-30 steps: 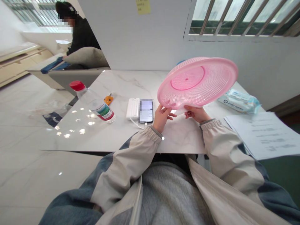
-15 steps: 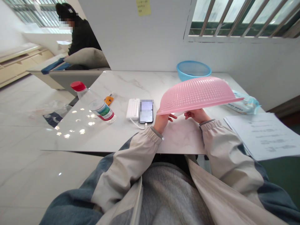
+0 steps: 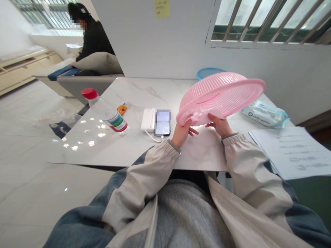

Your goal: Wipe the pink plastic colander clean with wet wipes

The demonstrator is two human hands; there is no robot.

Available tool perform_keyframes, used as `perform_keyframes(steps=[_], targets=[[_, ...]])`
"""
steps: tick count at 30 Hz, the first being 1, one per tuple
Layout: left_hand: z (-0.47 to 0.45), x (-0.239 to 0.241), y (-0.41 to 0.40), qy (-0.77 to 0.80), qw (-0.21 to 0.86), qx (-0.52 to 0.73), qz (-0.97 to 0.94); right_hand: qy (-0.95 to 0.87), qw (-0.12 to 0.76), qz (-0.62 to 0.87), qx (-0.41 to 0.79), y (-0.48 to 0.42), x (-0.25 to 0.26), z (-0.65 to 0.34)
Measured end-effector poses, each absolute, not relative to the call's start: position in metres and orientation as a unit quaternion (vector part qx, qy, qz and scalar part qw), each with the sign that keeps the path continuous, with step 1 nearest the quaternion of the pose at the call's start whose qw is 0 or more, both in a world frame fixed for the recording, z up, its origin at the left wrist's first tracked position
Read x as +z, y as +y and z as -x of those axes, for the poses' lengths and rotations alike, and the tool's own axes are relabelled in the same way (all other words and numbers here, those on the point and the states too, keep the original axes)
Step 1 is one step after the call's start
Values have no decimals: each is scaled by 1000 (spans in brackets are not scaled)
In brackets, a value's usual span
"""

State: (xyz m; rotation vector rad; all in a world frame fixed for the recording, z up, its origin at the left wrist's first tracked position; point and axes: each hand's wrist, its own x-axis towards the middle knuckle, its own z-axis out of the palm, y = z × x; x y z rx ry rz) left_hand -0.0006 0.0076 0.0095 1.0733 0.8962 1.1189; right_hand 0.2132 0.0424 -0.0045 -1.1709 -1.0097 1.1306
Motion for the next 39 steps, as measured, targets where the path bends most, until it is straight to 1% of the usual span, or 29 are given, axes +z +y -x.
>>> perform_keyframes(steps=[3,9,14,18,21,26,28,32,39], targets=[[-1,8,7,394,625,466,-486,-394,597,493,495,43,-3,-213],[-1,10,5,396,612,464,-503,-392,575,490,524,42,-2,-216],[-1,14,2,395,603,459,-519,-410,582,438,549,39,3,-215],[-1,12,2,381,616,453,-520,-404,584,430,558,38,7,-213],[1,11,4,383,592,466,-534,-407,596,427,546,40,4,-216],[8,14,6,435,490,568,-499,-392,639,435,499,48,-5,-224],[9,15,4,433,471,590,-492,-373,659,439,483,50,-6,-224],[8,14,2,421,466,586,-512,-344,696,448,443,52,-5,-223],[9,14,2,445,451,570,-522,-366,687,441,446,50,-2,-224]])
